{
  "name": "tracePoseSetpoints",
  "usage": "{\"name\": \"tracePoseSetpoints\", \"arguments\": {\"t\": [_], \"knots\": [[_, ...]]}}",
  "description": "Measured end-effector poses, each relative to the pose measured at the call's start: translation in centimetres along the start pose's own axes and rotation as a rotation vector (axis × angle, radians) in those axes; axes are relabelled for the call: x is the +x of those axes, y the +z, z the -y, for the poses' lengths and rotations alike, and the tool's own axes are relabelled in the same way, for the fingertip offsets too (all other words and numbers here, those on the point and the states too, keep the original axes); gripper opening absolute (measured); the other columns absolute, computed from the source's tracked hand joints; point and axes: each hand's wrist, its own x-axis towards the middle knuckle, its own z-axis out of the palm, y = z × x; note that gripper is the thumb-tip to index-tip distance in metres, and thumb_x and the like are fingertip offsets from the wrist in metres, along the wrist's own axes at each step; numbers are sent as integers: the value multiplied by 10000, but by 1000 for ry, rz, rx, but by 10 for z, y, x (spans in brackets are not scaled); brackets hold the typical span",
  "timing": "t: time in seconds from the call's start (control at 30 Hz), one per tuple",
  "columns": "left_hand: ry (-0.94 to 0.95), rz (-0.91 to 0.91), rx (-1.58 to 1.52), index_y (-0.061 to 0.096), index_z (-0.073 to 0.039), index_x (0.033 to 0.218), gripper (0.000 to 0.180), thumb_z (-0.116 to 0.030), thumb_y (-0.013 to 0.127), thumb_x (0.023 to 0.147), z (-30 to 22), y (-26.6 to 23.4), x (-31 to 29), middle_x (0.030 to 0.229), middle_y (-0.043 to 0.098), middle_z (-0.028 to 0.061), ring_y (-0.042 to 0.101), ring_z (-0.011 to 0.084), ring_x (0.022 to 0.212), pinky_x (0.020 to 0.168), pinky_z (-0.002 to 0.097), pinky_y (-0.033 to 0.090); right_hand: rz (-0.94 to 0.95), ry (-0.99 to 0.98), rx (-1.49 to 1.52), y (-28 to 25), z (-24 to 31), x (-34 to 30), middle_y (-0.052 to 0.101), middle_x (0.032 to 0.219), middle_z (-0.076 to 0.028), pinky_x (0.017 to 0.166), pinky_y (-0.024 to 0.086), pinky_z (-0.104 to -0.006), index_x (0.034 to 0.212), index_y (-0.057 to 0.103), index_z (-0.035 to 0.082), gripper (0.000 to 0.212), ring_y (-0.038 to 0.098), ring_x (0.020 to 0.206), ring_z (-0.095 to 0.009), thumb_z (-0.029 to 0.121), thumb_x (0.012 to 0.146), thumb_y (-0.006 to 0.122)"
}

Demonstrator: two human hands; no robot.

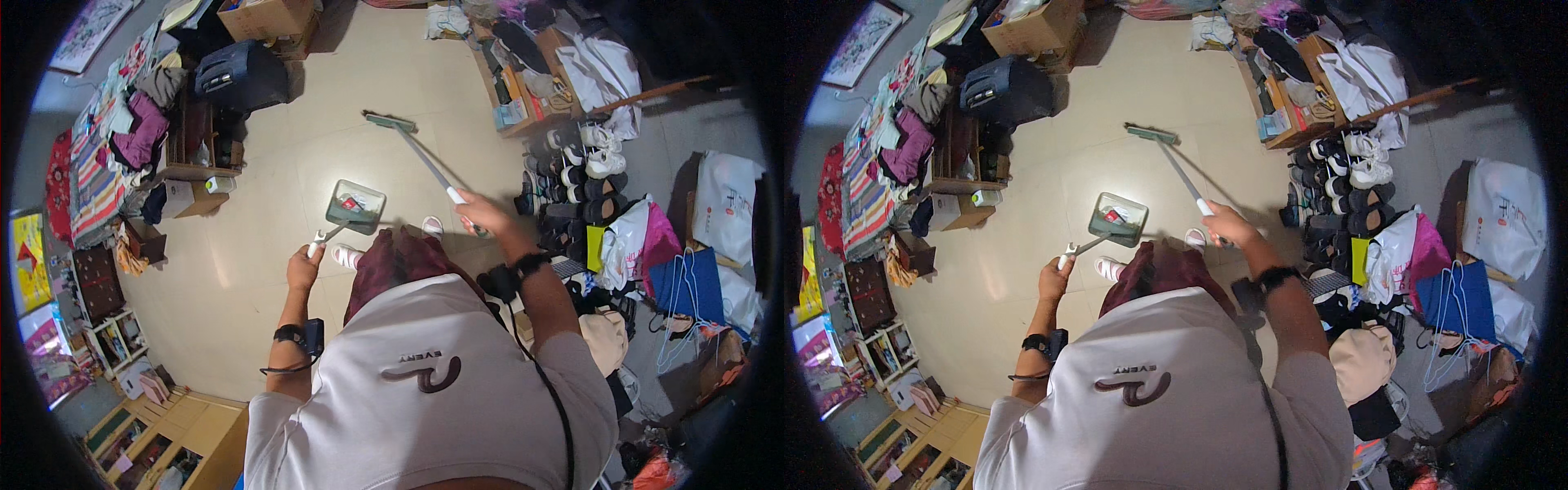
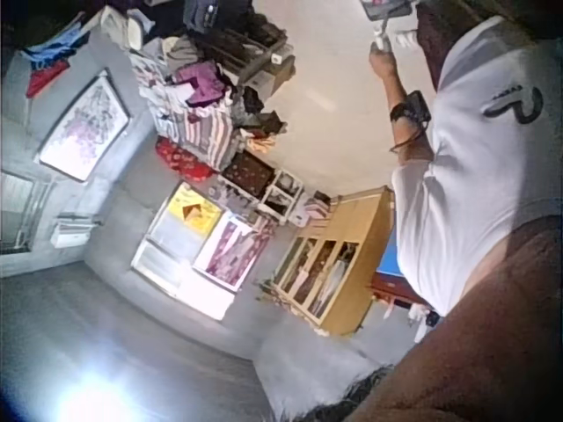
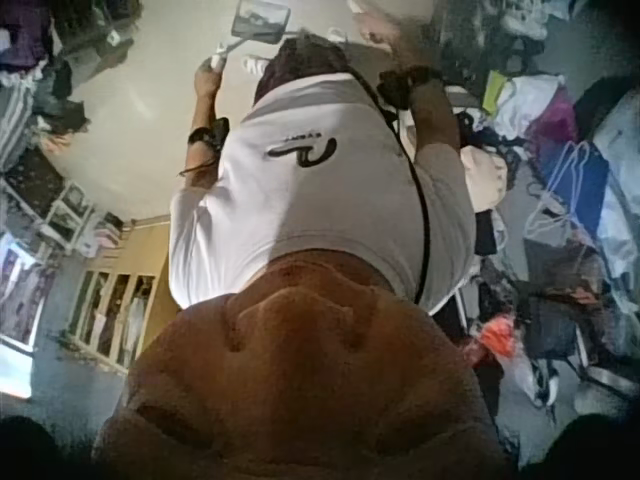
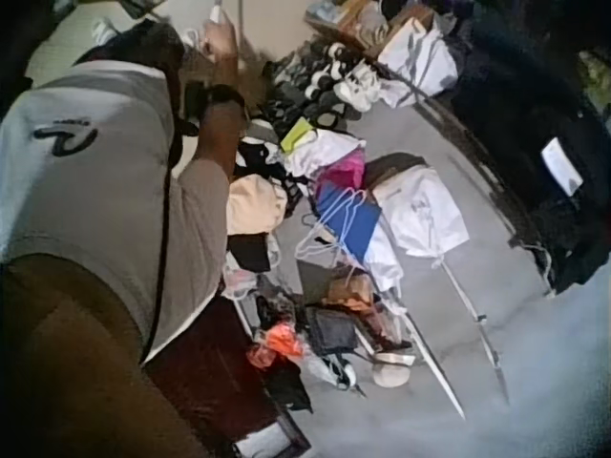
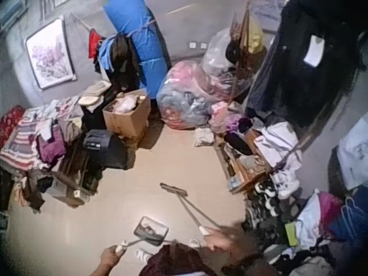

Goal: Sweeping the floor of a bedroom using a broom and dustpan.

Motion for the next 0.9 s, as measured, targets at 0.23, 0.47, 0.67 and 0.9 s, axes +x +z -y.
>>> {"name": "tracePoseSetpoints", "arguments": {"t": [0.23, 0.47, 0.67, 0.9], "knots": [[0, 46, 36, 650, -55, 864, 509, -552, 555, 813, -40, 38, 6, 708, 630, 175, 624, 335, 683, 619, 410, 472, 108, 80, -450, -20, -46, 27, 468, 579, -37, 384, 409, -301, 1360, 289, 81, 536, 465, 450, -128, 87, 858, 478], [-43, 104, -93, 648, -27, 826, 496, -519, 582, 809, -49, 55, -5, 684, 622, 174, 612, 309, 644, 605, 386, 468, 423, 187, 56, -60, -66, -48, 433, 561, 2, 363, 359, -244, 1074, 413, 43, 221, 430, 429, -95, 90, 865, 469], [114, 83, -43, 660, -33, 846, 469, -496, 609, 796, -60, 61, -3, 628, 602, 149, 588, 275, 594, 587, 371, 458, 325, 196, 276, -95, -59, -76, 450, 608, -17, 379, 357, -233, 1204, 386, 50, 340, 433, 455, -98, 129, 891, 493], [116, 119, -45, 646, -21, 805, 475, -495, 615, 796, -95, 69, -2, 602, 585, 147, 568, 257, 561, 559, 369, 443, 48, -40, 36, -106, -48, -50, 461, 630, -25, 392, 400, -279, 1299, 334, 36, 460, 459, 473, -113, 83, 859, 461]]}}
